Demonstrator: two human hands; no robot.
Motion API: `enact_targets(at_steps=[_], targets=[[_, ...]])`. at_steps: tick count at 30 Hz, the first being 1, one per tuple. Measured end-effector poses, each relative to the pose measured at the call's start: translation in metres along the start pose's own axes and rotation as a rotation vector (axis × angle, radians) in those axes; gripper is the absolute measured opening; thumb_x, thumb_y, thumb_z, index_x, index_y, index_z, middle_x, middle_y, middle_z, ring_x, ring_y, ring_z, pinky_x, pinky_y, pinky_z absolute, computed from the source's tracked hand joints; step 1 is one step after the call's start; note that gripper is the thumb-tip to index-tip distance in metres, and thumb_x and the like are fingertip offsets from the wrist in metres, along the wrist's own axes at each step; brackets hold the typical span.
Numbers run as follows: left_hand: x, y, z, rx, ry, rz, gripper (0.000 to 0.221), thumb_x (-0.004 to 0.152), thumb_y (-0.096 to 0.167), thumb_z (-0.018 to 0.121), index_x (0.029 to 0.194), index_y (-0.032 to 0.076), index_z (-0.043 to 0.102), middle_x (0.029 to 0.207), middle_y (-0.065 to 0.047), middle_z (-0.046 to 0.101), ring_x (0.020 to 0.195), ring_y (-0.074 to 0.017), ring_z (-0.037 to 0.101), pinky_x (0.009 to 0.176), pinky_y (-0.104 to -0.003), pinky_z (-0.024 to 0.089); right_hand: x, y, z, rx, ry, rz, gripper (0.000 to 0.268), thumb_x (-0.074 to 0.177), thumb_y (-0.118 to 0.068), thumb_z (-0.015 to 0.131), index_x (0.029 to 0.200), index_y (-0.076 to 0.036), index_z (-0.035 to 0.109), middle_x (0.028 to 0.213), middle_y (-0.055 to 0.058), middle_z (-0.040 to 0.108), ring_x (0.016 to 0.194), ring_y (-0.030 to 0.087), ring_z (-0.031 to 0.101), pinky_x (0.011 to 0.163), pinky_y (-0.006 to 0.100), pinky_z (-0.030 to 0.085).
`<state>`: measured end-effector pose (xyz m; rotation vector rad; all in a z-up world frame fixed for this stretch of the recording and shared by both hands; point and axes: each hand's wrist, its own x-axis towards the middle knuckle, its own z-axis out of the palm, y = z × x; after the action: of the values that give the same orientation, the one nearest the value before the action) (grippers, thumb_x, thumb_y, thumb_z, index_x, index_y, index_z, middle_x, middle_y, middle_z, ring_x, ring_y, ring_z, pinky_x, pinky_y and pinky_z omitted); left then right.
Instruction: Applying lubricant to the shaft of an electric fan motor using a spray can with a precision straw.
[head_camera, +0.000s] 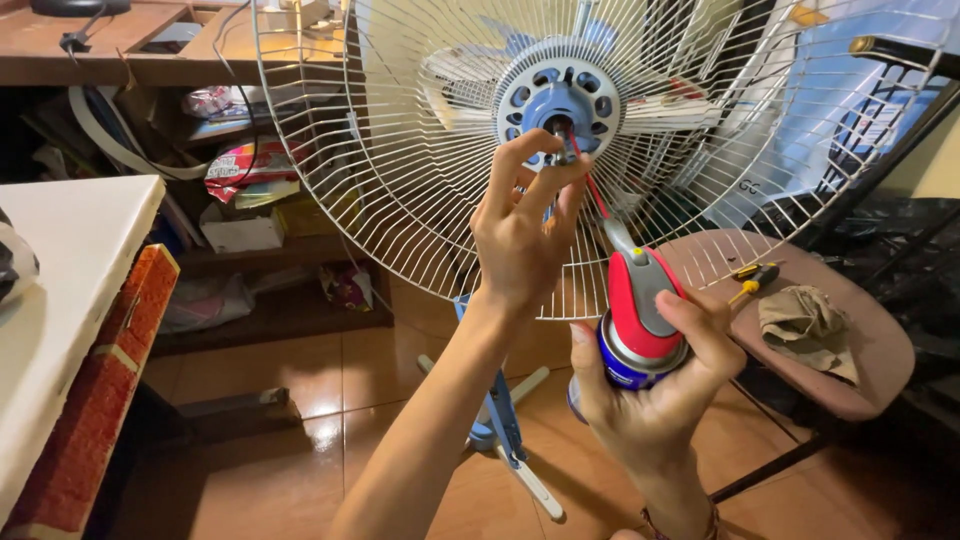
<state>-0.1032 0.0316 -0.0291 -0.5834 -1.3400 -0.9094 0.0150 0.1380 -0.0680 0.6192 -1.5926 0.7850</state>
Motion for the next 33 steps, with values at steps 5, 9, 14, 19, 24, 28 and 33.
enact_targets(at_steps=[5, 9, 14, 19, 24, 28, 33], targets=[[0.001, -0.001, 0.005, 0.016, 0.010, 0.035, 0.023, 0.094, -0.003, 0.082, 0.102, 0.014, 0.070, 0.117, -0.005, 0.057, 0.059, -0.0123, 0.045, 0.050, -0.023, 0.040, -0.001, 0.008, -0.001, 0.034, 0.001, 0.007, 0.057, 0.091, -0.008, 0.076, 0.131, -0.005, 0.035, 0.121, 0.022, 0.045, 0.105, 0.031, 0.054, 0.096, 0.039, 0.047], [0.002, 0.002, 0.008, 0.012, 0.047, 0.041, 0.019, 0.093, -0.003, 0.082, 0.096, 0.013, 0.072, 0.116, -0.004, 0.058, 0.059, -0.0117, 0.055, 0.050, -0.022, 0.044, 0.002, 0.006, -0.006, 0.040, 0.004, 0.033, 0.056, 0.091, -0.010, 0.075, 0.130, -0.004, 0.035, 0.117, 0.020, 0.044, 0.101, 0.028, 0.052, 0.093, 0.037, 0.046], [0.002, 0.005, 0.009, -0.016, 0.064, 0.036, 0.016, 0.092, -0.002, 0.082, 0.091, 0.011, 0.072, 0.116, -0.004, 0.059, 0.058, -0.0114, 0.062, 0.050, -0.020, 0.049, 0.004, 0.002, -0.010, 0.048, 0.005, 0.047, 0.056, 0.092, -0.012, 0.074, 0.129, -0.003, 0.033, 0.117, 0.021, 0.044, 0.107, 0.030, 0.055, 0.095, 0.037, 0.049], [0.001, 0.008, 0.009, 0.005, 0.095, 0.029, 0.014, 0.092, 0.004, 0.082, 0.089, 0.013, 0.072, 0.117, -0.002, 0.063, 0.058, -0.0086, 0.065, 0.049, -0.019, 0.044, 0.002, 0.000, -0.014, 0.060, 0.020, 0.059, 0.058, 0.090, -0.010, 0.074, 0.130, -0.003, 0.032, 0.124, 0.022, 0.042, 0.119, 0.040, 0.063, 0.101, 0.040, 0.054], [-0.002, 0.005, 0.007, -0.024, 0.054, 0.030, 0.012, 0.094, 0.004, 0.083, 0.093, 0.012, 0.074, 0.121, -0.003, 0.061, 0.060, -0.0093, 0.063, 0.054, -0.020, 0.047, 0.003, 0.004, -0.012, 0.071, 0.019, 0.034, 0.056, 0.091, -0.008, 0.074, 0.128, -0.003, 0.032, 0.123, 0.023, 0.043, 0.119, 0.040, 0.061, 0.102, 0.041, 0.056], [0.002, 0.005, 0.008, -0.035, 0.063, 0.055, 0.012, 0.093, 0.006, 0.084, 0.093, 0.012, 0.074, 0.120, -0.006, 0.060, 0.061, -0.0105, 0.061, 0.052, -0.020, 0.051, 0.006, 0.001, -0.012, 0.074, 0.023, 0.013, 0.055, 0.092, -0.009, 0.072, 0.127, -0.004, 0.031, 0.123, 0.026, 0.044, 0.123, 0.047, 0.062, 0.102, 0.045, 0.059], [0.003, 0.004, 0.011, -0.012, 0.073, 0.060, 0.011, 0.094, 0.009, 0.084, 0.094, 0.014, 0.074, 0.117, -0.006, 0.059, 0.060, -0.0103, 0.056, 0.050, -0.021, 0.043, 0.007, 0.006, -0.012, 0.051, 0.036, 0.020, 0.057, 0.091, -0.011, 0.075, 0.128, -0.004, 0.032, 0.122, 0.026, 0.046, 0.114, 0.039, 0.062, 0.099, 0.040, 0.056]])
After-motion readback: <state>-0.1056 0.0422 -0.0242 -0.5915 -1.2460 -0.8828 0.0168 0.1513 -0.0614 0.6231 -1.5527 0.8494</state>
